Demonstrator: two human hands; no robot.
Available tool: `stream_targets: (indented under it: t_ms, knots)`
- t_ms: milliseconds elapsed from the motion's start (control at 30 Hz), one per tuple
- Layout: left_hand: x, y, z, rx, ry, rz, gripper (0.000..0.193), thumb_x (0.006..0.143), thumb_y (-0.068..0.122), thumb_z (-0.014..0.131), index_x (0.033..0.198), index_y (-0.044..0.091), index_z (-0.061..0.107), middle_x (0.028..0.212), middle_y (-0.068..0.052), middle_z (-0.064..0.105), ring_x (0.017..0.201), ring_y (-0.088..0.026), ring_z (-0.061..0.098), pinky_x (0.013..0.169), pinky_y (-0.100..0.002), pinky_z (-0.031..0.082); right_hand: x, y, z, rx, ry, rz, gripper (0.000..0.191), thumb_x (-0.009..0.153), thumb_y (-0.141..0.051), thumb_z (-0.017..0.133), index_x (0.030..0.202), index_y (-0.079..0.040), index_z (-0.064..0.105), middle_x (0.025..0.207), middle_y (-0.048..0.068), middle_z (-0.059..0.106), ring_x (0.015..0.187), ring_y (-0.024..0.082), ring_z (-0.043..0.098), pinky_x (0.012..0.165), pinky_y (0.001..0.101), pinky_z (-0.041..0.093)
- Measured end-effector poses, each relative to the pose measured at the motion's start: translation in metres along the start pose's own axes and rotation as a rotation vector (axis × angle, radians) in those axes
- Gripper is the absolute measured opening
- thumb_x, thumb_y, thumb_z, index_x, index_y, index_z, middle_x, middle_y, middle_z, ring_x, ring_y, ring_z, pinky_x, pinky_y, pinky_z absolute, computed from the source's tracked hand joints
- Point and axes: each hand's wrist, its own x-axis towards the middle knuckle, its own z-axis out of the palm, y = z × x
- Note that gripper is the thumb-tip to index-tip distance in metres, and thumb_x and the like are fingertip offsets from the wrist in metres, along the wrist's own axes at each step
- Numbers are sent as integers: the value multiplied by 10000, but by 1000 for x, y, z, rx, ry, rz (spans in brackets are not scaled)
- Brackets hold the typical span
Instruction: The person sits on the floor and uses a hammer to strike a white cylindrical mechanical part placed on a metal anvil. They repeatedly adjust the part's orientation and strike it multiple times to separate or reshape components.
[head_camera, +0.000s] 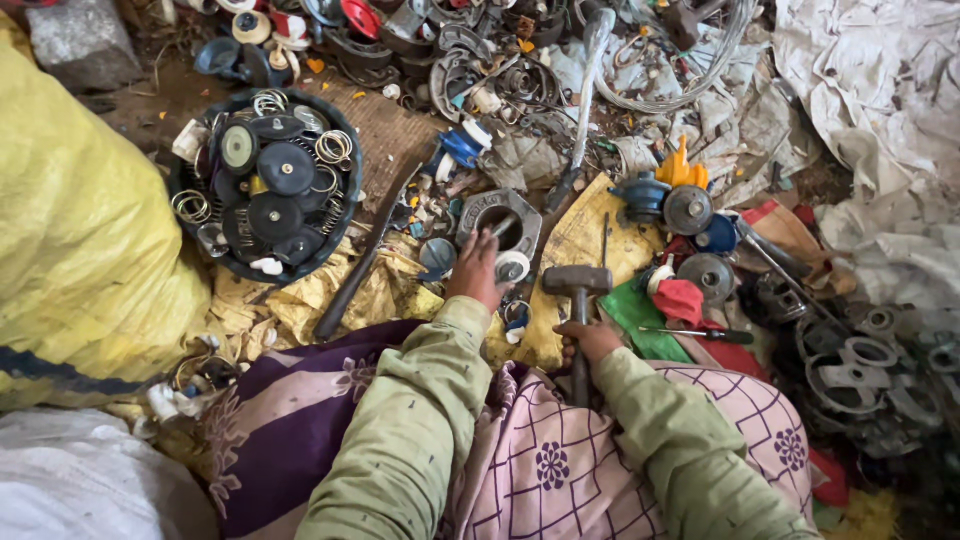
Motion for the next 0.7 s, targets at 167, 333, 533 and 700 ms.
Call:
stream_targets:
  t_ms: [167, 333, 533, 700]
  knots:
    - [4, -4, 6, 45, 5, 54, 798, 788, 273, 854, 1440, -25, 503, 1549, -199, 460, 1466, -344, 380, 1215, -395, 306, -11, -6, 3, -60, 93, -321, 154, 824, -68, 737, 864, -23, 596, 616, 66, 576, 418, 182, 535, 375, 368, 431]
    - [6, -13, 10, -113, 147, 93, 700, 878, 318, 847, 1425, -6, 553, 1482, -214, 554, 1409, -374, 484, 1185, -414, 376, -41, -30, 10, -539, 340, -806, 254, 871, -191, 784, 1023, -28, 661, 645, 66, 637, 480, 175, 576, 452, 362, 473]
    - [6, -17, 11, -168, 147, 30, 824, 711, 300, 915, 1399, 6, 571, 1434, -223, 573, 1372, -382, 515, 1136, -441, 416, -38, -45, 17, -870, 516, -1208, 381, 881, -280, 801, 1113, -18, 649, 745, 183, 692, 626, 320, 711, 555, 427, 543]
    - [8, -14, 12, -220, 117, -109, 813, 671, 279, 916, 1391, 66, 606, 1492, -203, 541, 1363, -367, 537, 1108, -423, 450, 2, -21, 23, -1114, 449, -943, 350, 900, -339, 747, 1105, -67, 670, 772, 239, 705, 688, 421, 705, 597, 505, 544]
